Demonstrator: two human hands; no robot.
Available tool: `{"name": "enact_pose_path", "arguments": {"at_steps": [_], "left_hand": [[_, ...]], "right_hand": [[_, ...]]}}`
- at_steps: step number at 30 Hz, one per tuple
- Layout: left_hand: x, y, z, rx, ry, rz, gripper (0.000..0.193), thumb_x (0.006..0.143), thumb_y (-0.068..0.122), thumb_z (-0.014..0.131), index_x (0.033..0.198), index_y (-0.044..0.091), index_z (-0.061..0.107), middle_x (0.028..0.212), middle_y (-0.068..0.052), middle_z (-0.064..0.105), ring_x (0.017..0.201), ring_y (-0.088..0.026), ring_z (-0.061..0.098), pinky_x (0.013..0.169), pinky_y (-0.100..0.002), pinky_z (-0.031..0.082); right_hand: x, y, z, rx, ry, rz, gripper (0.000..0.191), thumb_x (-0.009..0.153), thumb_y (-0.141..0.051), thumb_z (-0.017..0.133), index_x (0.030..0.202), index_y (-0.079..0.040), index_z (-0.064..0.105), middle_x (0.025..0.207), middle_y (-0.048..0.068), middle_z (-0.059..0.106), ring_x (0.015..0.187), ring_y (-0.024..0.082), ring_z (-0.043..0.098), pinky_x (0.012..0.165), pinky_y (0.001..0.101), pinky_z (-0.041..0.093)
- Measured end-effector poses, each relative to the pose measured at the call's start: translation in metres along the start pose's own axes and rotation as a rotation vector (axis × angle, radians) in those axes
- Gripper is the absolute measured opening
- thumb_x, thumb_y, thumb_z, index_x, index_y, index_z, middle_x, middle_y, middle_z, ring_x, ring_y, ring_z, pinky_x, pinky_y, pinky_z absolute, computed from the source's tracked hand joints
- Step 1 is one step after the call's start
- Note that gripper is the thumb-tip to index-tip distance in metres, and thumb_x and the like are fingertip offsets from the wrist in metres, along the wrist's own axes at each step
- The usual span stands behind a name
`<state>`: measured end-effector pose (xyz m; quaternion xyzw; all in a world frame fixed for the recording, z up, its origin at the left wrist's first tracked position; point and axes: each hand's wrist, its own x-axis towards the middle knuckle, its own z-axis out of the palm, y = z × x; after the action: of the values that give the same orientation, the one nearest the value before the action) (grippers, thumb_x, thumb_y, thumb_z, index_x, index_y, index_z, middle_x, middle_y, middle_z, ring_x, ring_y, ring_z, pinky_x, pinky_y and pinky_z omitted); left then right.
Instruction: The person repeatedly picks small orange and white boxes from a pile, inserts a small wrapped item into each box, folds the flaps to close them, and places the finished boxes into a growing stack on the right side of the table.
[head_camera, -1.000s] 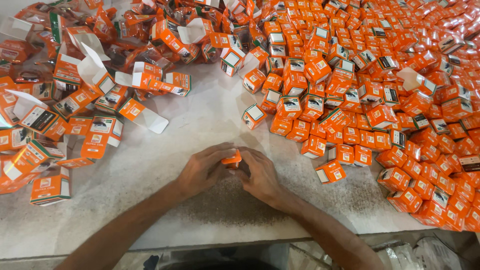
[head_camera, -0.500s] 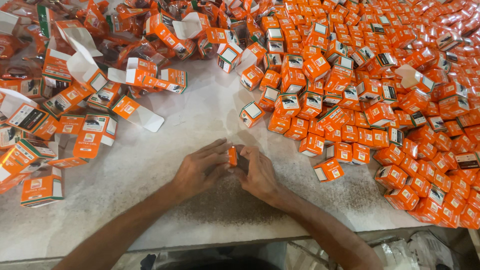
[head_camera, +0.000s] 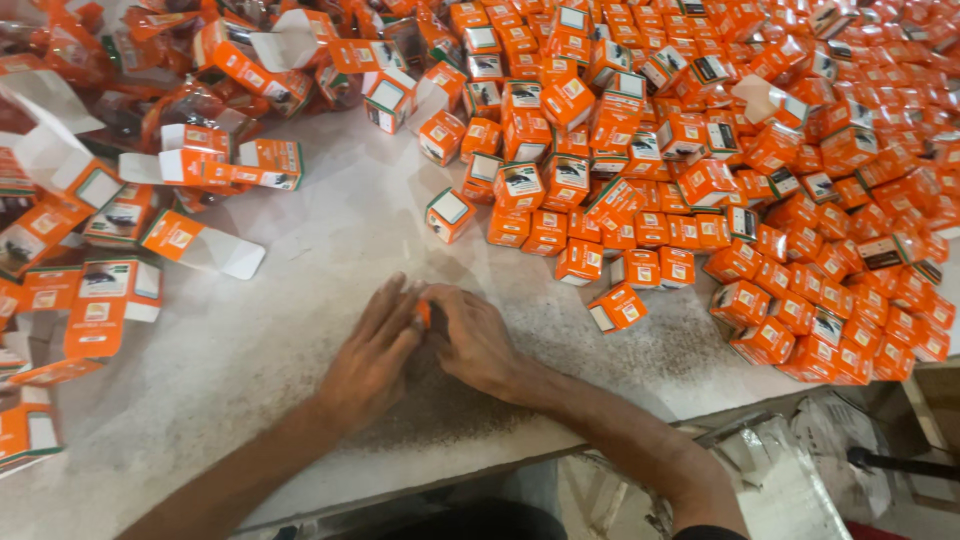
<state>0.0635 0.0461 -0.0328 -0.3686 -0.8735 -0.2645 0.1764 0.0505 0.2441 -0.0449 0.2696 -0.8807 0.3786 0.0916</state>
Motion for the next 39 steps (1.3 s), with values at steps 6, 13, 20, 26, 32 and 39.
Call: {"name": "enact_pose_path", "arguments": {"at_steps": [6, 13, 20, 26, 32, 39], "left_hand": [[0.061, -0.043, 0.039, -0.161, 0.108, -0.330, 0.081, 0.081, 0.015, 0.079, 0.148, 0.007, 0.035, 0.161, -0.036, 0.019, 0.148, -0.056, 0.029, 0.115, -0.057, 0.041], [0.158, -0.030, 0.103, -0.067, 0.047, -0.361, 0.141, 0.046, 0.055, 0.102, 0.153, 0.005, 0.025, 0.157, -0.036, 0.005, 0.145, -0.064, 0.002, 0.115, -0.075, 0.020], [0.188, -0.025, 0.128, -0.037, 0.083, -0.377, 0.145, 0.042, 0.059, 0.100, 0.155, 0.005, 0.026, 0.156, -0.039, 0.003, 0.145, -0.066, -0.001, 0.116, -0.077, 0.015], [0.231, -0.027, 0.153, 0.059, 0.046, -0.436, 0.150, 0.044, 0.069, 0.094, 0.158, 0.004, 0.020, 0.158, -0.037, 0.004, 0.145, -0.064, -0.002, 0.117, -0.077, 0.011], [0.221, -0.062, 0.143, -0.051, 0.059, -0.239, 0.139, 0.053, 0.077, 0.090, 0.150, 0.002, 0.025, 0.154, -0.036, 0.017, 0.144, -0.060, 0.010, 0.113, -0.074, 0.015], [0.207, -0.181, 0.057, 0.308, 0.282, -0.343, 0.074, 0.070, 0.041, 0.089, 0.121, 0.001, 0.053, 0.123, -0.019, 0.051, 0.117, -0.037, 0.050, 0.091, -0.055, 0.046]], "right_hand": [[-0.023, -0.005, -0.046, -0.557, 0.066, -0.145, 0.077, 0.085, -0.034, 0.080, 0.149, -0.011, 0.044, 0.158, 0.025, 0.040, 0.147, 0.044, 0.040, 0.120, 0.0562, 0.035], [-0.075, 0.037, -0.135, -0.883, 0.287, 0.451, 0.111, 0.062, -0.067, 0.083, 0.151, -0.016, 0.042, 0.160, 0.030, 0.014, 0.147, 0.057, 0.010, 0.113, 0.0774, 0.014], [-0.071, 0.096, -0.145, -0.686, 0.287, 0.481, 0.112, 0.064, -0.064, 0.088, 0.157, -0.018, 0.045, 0.166, 0.031, 0.014, 0.151, 0.058, 0.008, 0.116, 0.0745, 0.020], [-0.064, 0.139, -0.162, -0.739, 0.380, 0.394, 0.111, 0.068, -0.063, 0.089, 0.158, -0.013, 0.047, 0.165, 0.032, 0.022, 0.151, 0.058, 0.015, 0.120, 0.0734, 0.025], [-0.056, 0.144, -0.158, -0.756, 0.472, 0.391, 0.129, 0.068, -0.062, 0.090, 0.163, -0.003, 0.027, 0.165, 0.032, 0.022, 0.152, 0.057, 0.016, 0.120, 0.0737, 0.020], [-0.048, 0.112, -0.140, -0.700, 0.634, -0.131, 0.105, 0.086, -0.047, 0.091, 0.159, -0.011, 0.025, 0.166, 0.019, 0.032, 0.156, 0.042, 0.026, 0.126, 0.0650, 0.021]]}}
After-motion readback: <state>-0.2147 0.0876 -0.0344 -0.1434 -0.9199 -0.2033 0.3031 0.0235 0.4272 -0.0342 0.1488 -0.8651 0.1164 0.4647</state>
